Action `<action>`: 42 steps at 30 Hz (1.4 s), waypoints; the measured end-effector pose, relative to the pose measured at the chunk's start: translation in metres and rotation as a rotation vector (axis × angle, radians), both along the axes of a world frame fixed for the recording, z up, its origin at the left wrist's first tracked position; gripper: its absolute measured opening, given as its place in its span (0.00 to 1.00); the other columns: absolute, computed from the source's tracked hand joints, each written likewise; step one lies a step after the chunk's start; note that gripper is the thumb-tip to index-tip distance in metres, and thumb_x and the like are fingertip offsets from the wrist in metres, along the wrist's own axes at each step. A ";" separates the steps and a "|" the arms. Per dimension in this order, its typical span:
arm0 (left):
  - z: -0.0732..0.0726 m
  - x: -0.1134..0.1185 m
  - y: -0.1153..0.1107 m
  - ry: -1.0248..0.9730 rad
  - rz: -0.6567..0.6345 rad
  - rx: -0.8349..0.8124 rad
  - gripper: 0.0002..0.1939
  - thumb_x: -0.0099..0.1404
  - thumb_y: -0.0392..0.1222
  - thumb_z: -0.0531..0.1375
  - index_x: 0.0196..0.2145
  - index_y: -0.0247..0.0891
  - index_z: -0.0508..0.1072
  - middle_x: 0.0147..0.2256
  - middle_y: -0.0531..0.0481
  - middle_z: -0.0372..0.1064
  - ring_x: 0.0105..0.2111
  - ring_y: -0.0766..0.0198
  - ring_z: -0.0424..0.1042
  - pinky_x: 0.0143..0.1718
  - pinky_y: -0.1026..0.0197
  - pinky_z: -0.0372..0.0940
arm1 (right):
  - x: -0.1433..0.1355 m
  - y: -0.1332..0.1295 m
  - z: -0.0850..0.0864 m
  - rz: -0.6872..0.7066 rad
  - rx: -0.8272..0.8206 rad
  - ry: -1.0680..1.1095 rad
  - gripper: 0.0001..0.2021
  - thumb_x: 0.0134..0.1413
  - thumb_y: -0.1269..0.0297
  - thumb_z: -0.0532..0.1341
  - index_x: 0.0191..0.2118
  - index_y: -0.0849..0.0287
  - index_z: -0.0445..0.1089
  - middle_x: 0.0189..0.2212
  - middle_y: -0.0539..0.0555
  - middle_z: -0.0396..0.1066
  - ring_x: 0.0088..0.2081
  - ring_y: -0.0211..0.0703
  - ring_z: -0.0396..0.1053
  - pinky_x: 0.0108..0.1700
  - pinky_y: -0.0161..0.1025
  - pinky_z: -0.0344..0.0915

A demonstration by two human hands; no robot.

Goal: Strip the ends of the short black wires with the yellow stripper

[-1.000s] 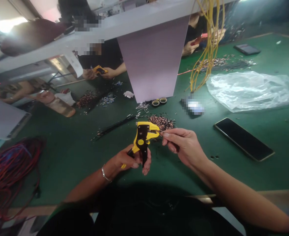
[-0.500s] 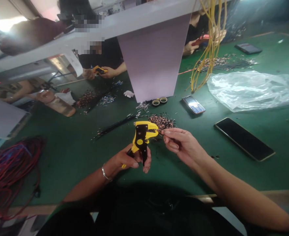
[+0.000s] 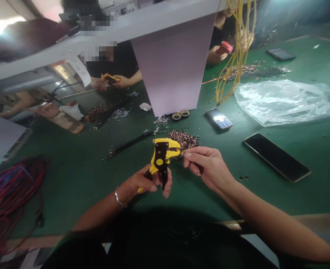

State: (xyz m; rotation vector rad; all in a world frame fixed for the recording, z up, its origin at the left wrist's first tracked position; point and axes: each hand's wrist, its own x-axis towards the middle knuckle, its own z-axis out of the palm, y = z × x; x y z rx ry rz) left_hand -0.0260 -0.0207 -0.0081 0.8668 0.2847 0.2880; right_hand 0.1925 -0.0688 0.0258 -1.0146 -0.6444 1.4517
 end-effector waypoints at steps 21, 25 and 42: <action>-0.002 -0.001 -0.002 0.018 0.031 0.042 0.22 0.49 0.38 0.70 0.43 0.31 0.76 0.32 0.42 0.73 0.28 0.57 0.72 0.34 0.51 0.70 | -0.004 -0.002 -0.003 -0.043 0.010 -0.024 0.06 0.41 0.63 0.72 0.26 0.60 0.81 0.18 0.51 0.73 0.15 0.30 0.57 0.16 0.32 0.50; -0.003 -0.002 -0.004 0.019 0.079 0.053 0.20 0.51 0.39 0.71 0.42 0.31 0.75 0.30 0.43 0.73 0.27 0.59 0.72 0.32 0.52 0.70 | -0.005 -0.001 -0.005 -0.045 0.009 -0.029 0.05 0.42 0.64 0.72 0.26 0.60 0.80 0.17 0.51 0.73 0.15 0.30 0.57 0.16 0.32 0.50; 0.000 -0.002 -0.009 0.055 0.117 0.108 0.10 0.60 0.37 0.68 0.38 0.31 0.73 0.25 0.49 0.71 0.21 0.65 0.70 0.25 0.59 0.70 | -0.001 0.002 -0.004 -0.032 -0.011 -0.045 0.06 0.41 0.63 0.72 0.26 0.61 0.80 0.17 0.51 0.73 0.14 0.29 0.57 0.16 0.33 0.48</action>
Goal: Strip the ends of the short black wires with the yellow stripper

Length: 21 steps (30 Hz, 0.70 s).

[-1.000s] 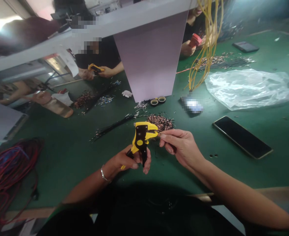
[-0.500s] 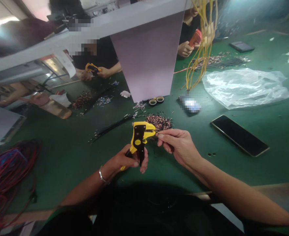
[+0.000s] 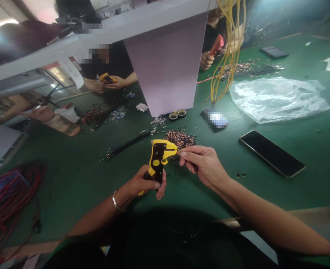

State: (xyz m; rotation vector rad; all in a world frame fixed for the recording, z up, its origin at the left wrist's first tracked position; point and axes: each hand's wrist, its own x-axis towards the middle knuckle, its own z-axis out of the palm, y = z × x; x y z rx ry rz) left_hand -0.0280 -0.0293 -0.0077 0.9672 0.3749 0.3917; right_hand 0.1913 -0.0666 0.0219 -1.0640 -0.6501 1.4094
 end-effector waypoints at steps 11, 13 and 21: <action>0.004 0.002 -0.007 0.040 0.073 -0.071 0.10 0.57 0.36 0.69 0.34 0.32 0.71 0.22 0.53 0.68 0.18 0.68 0.67 0.21 0.63 0.68 | 0.005 0.007 -0.005 0.040 0.013 -0.020 0.07 0.40 0.63 0.72 0.26 0.61 0.79 0.17 0.51 0.74 0.14 0.30 0.58 0.16 0.33 0.50; 0.005 0.002 -0.009 0.048 0.078 -0.081 0.11 0.57 0.35 0.69 0.33 0.32 0.71 0.20 0.54 0.67 0.17 0.69 0.66 0.19 0.63 0.68 | 0.005 0.008 -0.006 0.049 0.009 -0.030 0.07 0.40 0.62 0.72 0.26 0.60 0.79 0.17 0.51 0.74 0.14 0.30 0.58 0.16 0.33 0.50; 0.002 0.003 -0.010 0.061 0.177 -0.057 0.07 0.57 0.33 0.66 0.30 0.33 0.70 0.14 0.58 0.61 0.11 0.73 0.57 0.12 0.70 0.60 | 0.007 0.011 -0.008 0.104 -0.004 -0.038 0.07 0.41 0.62 0.71 0.26 0.60 0.80 0.17 0.50 0.74 0.14 0.29 0.57 0.16 0.32 0.49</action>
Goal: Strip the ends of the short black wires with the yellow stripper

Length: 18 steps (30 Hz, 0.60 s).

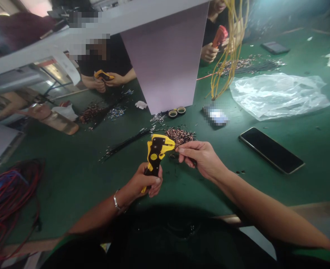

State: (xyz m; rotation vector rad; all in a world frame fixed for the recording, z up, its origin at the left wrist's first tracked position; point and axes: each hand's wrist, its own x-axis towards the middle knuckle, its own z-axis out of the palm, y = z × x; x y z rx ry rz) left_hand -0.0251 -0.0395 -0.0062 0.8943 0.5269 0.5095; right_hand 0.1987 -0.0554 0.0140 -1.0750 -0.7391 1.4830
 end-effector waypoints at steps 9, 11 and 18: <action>0.001 0.001 0.003 -0.011 0.012 -0.017 0.07 0.56 0.32 0.66 0.31 0.33 0.71 0.15 0.58 0.62 0.11 0.73 0.58 0.12 0.70 0.61 | 0.005 0.004 -0.003 -0.026 0.017 -0.074 0.06 0.38 0.63 0.72 0.25 0.60 0.80 0.14 0.49 0.71 0.14 0.29 0.53 0.17 0.34 0.44; 0.001 0.000 0.004 -0.022 -0.004 -0.022 0.07 0.55 0.32 0.67 0.32 0.33 0.71 0.16 0.57 0.62 0.12 0.73 0.59 0.13 0.69 0.61 | 0.007 0.005 -0.003 -0.062 0.022 -0.108 0.05 0.38 0.63 0.71 0.24 0.59 0.80 0.12 0.48 0.69 0.15 0.29 0.52 0.18 0.34 0.43; 0.010 -0.006 0.017 -0.036 0.055 0.029 0.08 0.55 0.34 0.67 0.32 0.33 0.71 0.18 0.56 0.63 0.14 0.72 0.60 0.14 0.68 0.62 | 0.015 0.009 -0.002 -0.104 0.010 -0.107 0.05 0.36 0.65 0.71 0.22 0.60 0.78 0.10 0.47 0.65 0.14 0.29 0.52 0.19 0.34 0.41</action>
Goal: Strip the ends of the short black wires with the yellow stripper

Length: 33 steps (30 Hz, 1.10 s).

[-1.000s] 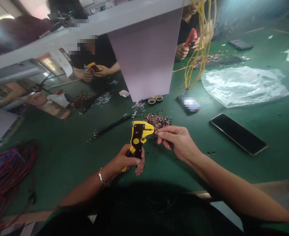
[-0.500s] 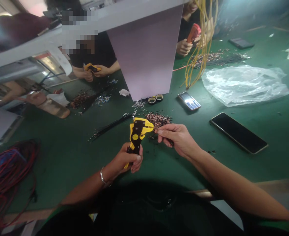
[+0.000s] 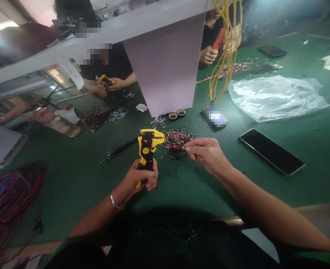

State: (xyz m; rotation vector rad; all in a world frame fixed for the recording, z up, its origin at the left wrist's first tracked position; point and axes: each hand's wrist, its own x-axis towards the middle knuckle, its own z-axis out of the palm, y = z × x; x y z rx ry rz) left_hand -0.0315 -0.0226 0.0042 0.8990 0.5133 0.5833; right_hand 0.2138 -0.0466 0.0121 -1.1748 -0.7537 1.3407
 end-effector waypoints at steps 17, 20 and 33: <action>0.000 0.006 0.006 -0.015 0.044 -0.006 0.14 0.51 0.35 0.67 0.37 0.31 0.74 0.28 0.48 0.71 0.22 0.64 0.68 0.25 0.58 0.67 | -0.006 -0.011 -0.004 0.146 0.227 -0.446 0.08 0.46 0.62 0.65 0.26 0.58 0.81 0.16 0.49 0.71 0.20 0.36 0.64 0.25 0.37 0.62; 0.000 0.006 0.007 0.049 0.119 0.080 0.13 0.53 0.35 0.68 0.37 0.31 0.74 0.29 0.47 0.72 0.24 0.64 0.69 0.27 0.56 0.68 | -0.010 -0.016 -0.005 0.220 0.361 -0.640 0.09 0.49 0.64 0.62 0.27 0.57 0.81 0.22 0.52 0.77 0.22 0.38 0.69 0.29 0.38 0.65; -0.012 0.012 -0.003 0.134 0.165 0.119 0.13 0.53 0.36 0.70 0.35 0.31 0.72 0.29 0.50 0.69 0.24 0.66 0.69 0.29 0.57 0.68 | -0.020 -0.023 -0.012 0.358 0.590 -0.821 0.13 0.56 0.70 0.57 0.32 0.57 0.81 0.27 0.54 0.79 0.27 0.40 0.74 0.31 0.37 0.68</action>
